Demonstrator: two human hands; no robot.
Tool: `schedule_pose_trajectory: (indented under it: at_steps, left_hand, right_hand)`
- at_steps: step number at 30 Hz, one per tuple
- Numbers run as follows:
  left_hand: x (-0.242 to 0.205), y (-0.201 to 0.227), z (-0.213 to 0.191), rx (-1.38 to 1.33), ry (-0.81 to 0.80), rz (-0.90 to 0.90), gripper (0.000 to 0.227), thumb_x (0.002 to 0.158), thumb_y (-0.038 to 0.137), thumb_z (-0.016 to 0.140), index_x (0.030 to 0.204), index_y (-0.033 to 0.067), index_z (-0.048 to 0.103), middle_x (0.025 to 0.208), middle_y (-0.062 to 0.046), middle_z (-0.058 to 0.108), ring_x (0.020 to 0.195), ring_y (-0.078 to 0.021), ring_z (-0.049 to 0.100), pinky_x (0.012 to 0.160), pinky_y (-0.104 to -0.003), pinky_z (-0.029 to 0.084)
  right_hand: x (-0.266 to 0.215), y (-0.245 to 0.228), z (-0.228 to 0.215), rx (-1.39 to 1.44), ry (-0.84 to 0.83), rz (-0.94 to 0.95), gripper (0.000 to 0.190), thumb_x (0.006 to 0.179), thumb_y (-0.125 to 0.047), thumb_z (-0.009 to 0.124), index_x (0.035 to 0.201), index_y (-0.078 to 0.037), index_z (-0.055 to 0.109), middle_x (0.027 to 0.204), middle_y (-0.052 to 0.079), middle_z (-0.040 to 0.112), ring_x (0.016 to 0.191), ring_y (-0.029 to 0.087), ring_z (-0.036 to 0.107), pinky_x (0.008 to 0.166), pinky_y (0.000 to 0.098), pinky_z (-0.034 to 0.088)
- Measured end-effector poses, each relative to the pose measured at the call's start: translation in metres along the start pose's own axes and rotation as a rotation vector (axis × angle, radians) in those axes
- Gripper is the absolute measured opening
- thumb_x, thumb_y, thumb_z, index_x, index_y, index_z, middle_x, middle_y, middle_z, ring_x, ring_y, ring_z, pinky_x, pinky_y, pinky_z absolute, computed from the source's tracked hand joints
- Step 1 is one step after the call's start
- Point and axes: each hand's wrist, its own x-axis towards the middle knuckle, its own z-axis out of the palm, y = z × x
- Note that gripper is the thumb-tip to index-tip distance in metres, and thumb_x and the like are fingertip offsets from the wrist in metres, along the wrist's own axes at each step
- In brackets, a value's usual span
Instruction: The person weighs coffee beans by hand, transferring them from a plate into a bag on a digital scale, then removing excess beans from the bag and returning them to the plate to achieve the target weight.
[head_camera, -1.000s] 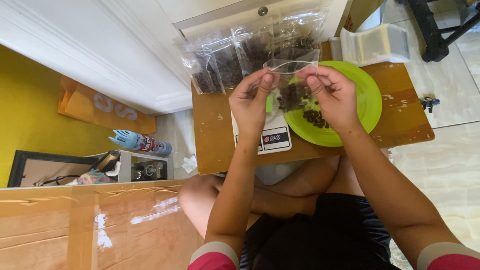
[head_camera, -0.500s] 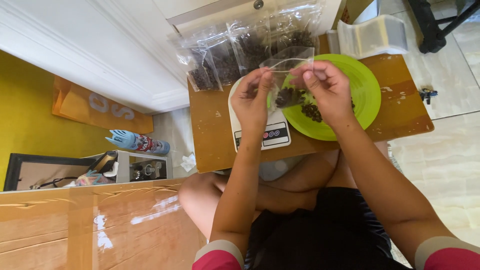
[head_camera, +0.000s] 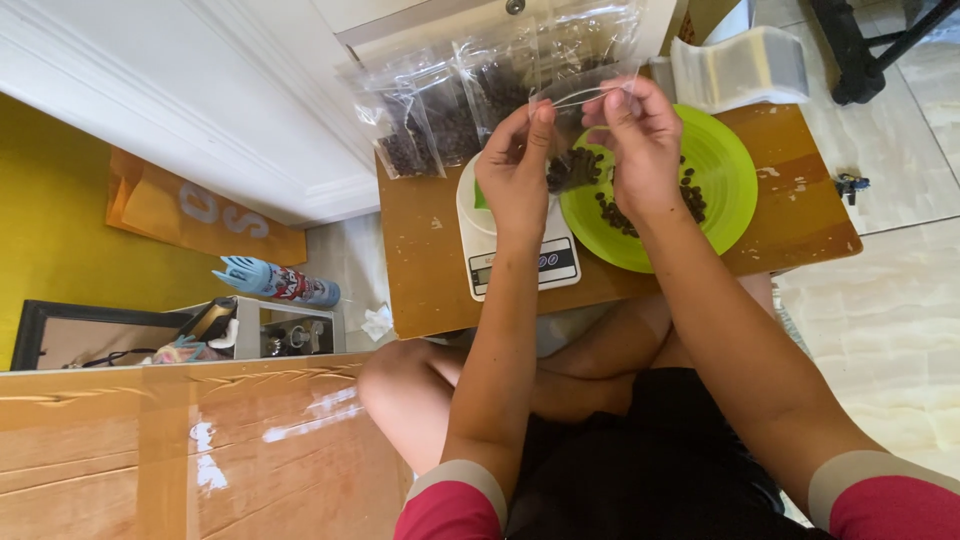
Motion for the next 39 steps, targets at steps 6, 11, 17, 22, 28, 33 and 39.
schedule_pose_trajectory:
  at_steps: [6, 11, 17, 22, 28, 33, 39]
  left_hand:
    - [0.000, -0.014, 0.006, 0.047, 0.051, 0.031, 0.029, 0.094, 0.025, 0.076, 0.111, 0.0022, 0.076, 0.091, -0.004, 0.075, 0.078, -0.0073, 0.060, 0.074, -0.020, 0.050]
    - [0.002, -0.013, 0.007, 0.008, 0.069, 0.067, 0.025, 0.096, 0.018, 0.074, 0.112, -0.0010, 0.075, 0.099, -0.004, 0.073, 0.087, -0.0093, 0.063, 0.080, -0.022, 0.053]
    - [0.003, -0.005, 0.009, 0.010, 0.049, 0.057, 0.026, 0.096, 0.022, 0.075, 0.112, 0.0015, 0.075, 0.090, -0.004, 0.073, 0.079, -0.0095, 0.062, 0.075, -0.022, 0.051]
    - [0.003, -0.011, 0.006, 0.018, -0.083, 0.048, 0.039, 0.094, 0.028, 0.077, 0.128, 0.0091, 0.071, 0.103, -0.003, 0.075, 0.087, -0.0095, 0.065, 0.080, -0.022, 0.052]
    - [0.000, -0.004, 0.008, -0.049, -0.055, 0.028, 0.022, 0.095, 0.020, 0.077, 0.110, 0.0040, 0.076, 0.102, -0.003, 0.076, 0.092, -0.0086, 0.067, 0.087, -0.022, 0.055]
    - [-0.006, -0.001, 0.012, -0.014, -0.093, 0.055, 0.019, 0.094, 0.016, 0.077, 0.110, 0.0051, 0.076, 0.105, -0.005, 0.077, 0.094, -0.0108, 0.069, 0.091, -0.025, 0.058]
    - [-0.010, -0.009, 0.013, -0.149, -0.130, -0.024, 0.017, 0.095, 0.011, 0.077, 0.110, 0.0026, 0.077, 0.104, -0.005, 0.078, 0.093, -0.0089, 0.069, 0.090, -0.021, 0.056]
  right_hand:
    - [0.006, 0.001, 0.002, 0.122, 0.139, 0.084, 0.010, 0.097, -0.020, 0.070, 0.104, -0.013, 0.072, 0.095, 0.000, 0.071, 0.086, 0.010, 0.062, 0.083, 0.0270, 0.047]
    - [0.006, -0.008, 0.009, 0.109, 0.121, 0.050, 0.009, 0.098, -0.014, 0.066, 0.103, -0.010, 0.072, 0.096, 0.001, 0.071, 0.087, 0.008, 0.061, 0.083, 0.0238, 0.048]
    - [0.009, -0.006, 0.004, -0.046, -0.031, -0.043, 0.019, 0.098, -0.020, 0.075, 0.115, -0.012, 0.070, 0.096, 0.000, 0.069, 0.083, 0.007, 0.061, 0.074, 0.0196, 0.052]
    - [0.010, -0.010, 0.006, -0.056, -0.053, -0.119, 0.014, 0.101, -0.015, 0.074, 0.111, -0.006, 0.071, 0.090, -0.001, 0.065, 0.077, 0.007, 0.051, 0.074, 0.0197, 0.044]
    - [0.008, -0.016, 0.006, -0.083, -0.074, -0.086, 0.013, 0.098, -0.013, 0.077, 0.106, -0.007, 0.070, 0.093, -0.001, 0.067, 0.082, 0.006, 0.055, 0.078, 0.0195, 0.048]
    - [0.007, -0.019, 0.000, -0.015, -0.147, -0.038, 0.011, 0.093, -0.001, 0.079, 0.100, -0.006, 0.072, 0.095, 0.001, 0.071, 0.080, 0.005, 0.060, 0.076, 0.0166, 0.051]
    - [0.004, -0.022, -0.006, 0.049, -0.117, -0.021, 0.011, 0.094, 0.003, 0.075, 0.101, -0.006, 0.073, 0.097, 0.003, 0.073, 0.085, 0.007, 0.065, 0.083, 0.0185, 0.053]
